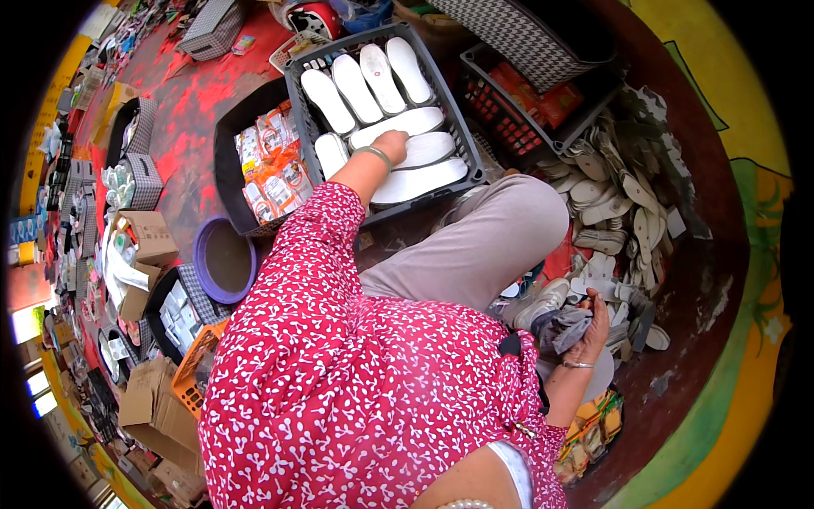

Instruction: The person picks up individual shoe insoles from a pile, aligns them into pairs, and places them neatly into a plastic crate.

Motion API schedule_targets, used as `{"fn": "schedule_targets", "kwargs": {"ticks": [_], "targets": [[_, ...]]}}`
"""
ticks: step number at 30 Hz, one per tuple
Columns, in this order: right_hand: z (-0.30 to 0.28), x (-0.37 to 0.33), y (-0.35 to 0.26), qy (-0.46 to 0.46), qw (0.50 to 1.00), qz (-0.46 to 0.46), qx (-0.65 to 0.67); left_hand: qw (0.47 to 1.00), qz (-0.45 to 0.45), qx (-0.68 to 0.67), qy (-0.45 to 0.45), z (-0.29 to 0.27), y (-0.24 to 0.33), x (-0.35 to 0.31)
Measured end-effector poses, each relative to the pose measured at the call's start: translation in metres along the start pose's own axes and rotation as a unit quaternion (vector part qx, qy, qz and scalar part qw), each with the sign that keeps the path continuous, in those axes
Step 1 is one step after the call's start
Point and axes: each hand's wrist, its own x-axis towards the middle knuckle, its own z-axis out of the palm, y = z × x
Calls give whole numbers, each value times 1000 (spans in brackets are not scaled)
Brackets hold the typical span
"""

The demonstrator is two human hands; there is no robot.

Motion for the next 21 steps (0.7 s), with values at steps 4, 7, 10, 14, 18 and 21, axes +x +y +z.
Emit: {"fn": "schedule_targets", "kwargs": {"ticks": [4,7,10,14,18,21], "targets": [[5,1,0,5,1000,23,20,982,84,-98,139,-40,-37,4],[0,-2,1,18,1000,9,17,964,63,-158,202,-92,-46,-10],[4,-1,1,15,1000,10,15,972,20,-118,203,-110,-56,-25],[1,-2,0,12,1000,11,8,989,57,-91,102,-78,-31,-38],[4,0,2,22,1000,15,8,981,187,12,54,2,-10,-44],[-1,2,2,61,998,8,-13,978,180,103,-4,44,-3,-32]]}}
